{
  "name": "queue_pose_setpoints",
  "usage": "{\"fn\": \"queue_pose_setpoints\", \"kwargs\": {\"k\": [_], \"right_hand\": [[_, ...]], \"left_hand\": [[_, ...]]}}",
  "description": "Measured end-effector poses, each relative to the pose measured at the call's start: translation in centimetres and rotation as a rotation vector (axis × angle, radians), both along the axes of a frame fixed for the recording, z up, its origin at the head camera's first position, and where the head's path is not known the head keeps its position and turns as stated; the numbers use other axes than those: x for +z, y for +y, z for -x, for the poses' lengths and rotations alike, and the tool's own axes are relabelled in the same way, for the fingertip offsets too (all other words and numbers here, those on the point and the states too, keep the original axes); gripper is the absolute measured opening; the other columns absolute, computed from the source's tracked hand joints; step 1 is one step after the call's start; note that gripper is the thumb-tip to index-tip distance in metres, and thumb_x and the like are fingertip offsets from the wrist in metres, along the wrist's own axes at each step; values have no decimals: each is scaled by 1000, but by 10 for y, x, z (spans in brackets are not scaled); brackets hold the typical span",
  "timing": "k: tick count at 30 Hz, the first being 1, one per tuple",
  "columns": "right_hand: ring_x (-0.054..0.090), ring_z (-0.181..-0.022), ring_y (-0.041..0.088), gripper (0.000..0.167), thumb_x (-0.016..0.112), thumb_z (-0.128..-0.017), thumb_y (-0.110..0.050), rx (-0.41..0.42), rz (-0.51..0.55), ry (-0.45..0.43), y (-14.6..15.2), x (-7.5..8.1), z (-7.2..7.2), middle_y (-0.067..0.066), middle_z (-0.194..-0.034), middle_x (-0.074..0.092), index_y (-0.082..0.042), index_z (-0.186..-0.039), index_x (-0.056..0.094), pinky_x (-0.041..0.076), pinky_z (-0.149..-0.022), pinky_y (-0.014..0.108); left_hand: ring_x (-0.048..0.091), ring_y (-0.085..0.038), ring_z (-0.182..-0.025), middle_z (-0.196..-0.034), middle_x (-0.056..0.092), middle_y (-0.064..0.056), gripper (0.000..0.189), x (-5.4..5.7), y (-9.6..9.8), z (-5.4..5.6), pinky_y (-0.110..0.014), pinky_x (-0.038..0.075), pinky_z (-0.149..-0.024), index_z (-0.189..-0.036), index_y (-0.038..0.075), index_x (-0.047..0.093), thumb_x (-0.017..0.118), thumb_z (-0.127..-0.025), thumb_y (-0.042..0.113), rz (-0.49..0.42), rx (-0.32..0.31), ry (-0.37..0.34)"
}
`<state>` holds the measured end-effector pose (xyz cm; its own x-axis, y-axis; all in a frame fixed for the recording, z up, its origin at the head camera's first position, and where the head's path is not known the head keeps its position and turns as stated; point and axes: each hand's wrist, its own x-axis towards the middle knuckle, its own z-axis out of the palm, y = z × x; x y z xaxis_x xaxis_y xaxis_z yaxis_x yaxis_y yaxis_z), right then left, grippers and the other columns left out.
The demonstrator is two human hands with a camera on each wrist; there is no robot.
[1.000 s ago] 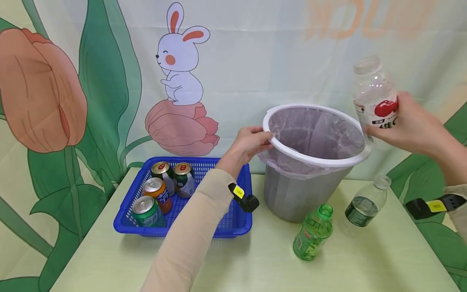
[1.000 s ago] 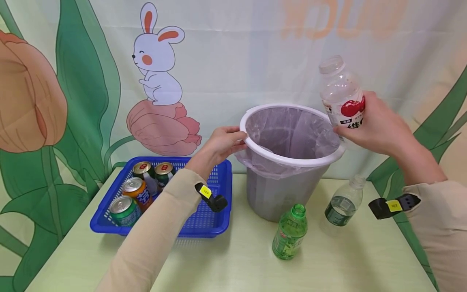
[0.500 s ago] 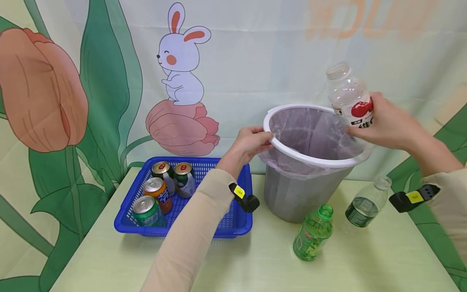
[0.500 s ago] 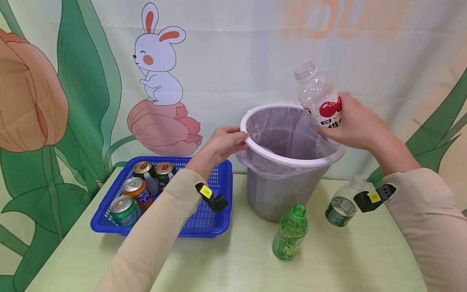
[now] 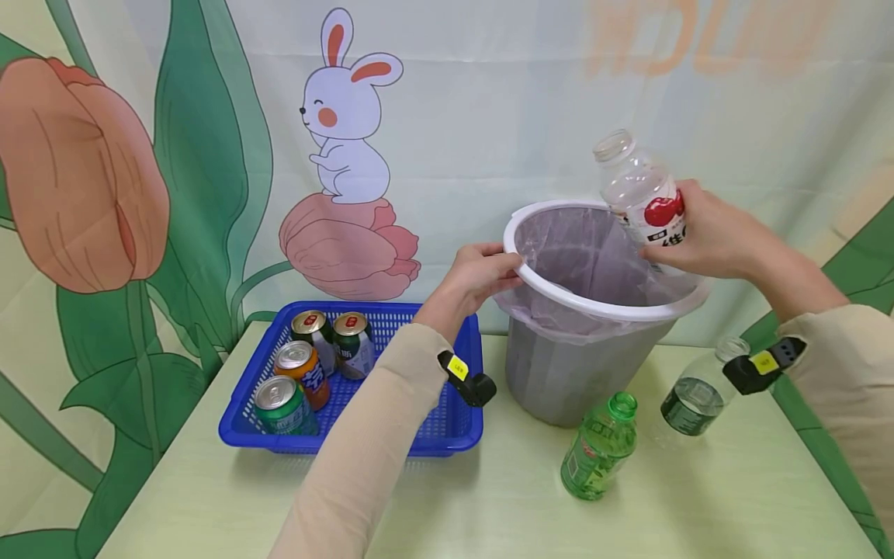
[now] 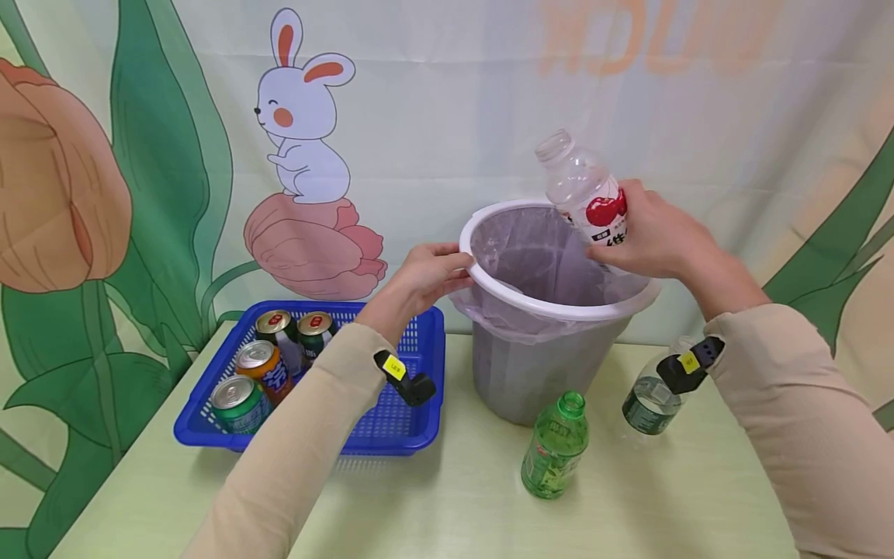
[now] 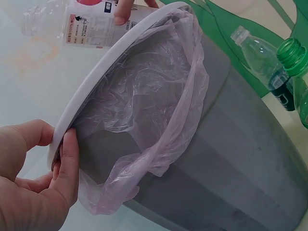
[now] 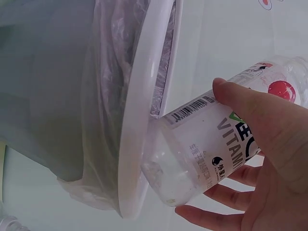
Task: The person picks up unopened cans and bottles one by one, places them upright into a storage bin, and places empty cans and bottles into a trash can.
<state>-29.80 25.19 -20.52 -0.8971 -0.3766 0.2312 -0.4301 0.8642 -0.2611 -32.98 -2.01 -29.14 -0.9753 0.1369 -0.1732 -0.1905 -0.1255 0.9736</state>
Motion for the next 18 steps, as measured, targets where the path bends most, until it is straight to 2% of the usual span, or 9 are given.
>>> {"fn": "queue_pose_setpoints", "kwargs": {"k": [9,18], "right_hand": [[56,-86,29,68,73,-76,-27,3,-36,-19,-13,-1,1,19,-102,51,5,-121,33,49,-68,38],[55,-89,31,70,72,-76,-25,9,-56,-43,-22,-3,3,20,-105,52,4,-125,31,48,-75,44]], "left_hand": [[63,-21,-87,-112,58,-13,52,-1,-1,-1,-27,55,-75,-133,2,44,62,-84,5,-6,-4,4],[64,-22,-89,-113,57,-14,52,0,-1,-4,-28,55,-75,-133,2,44,63,-84,6,0,-4,5]]}}
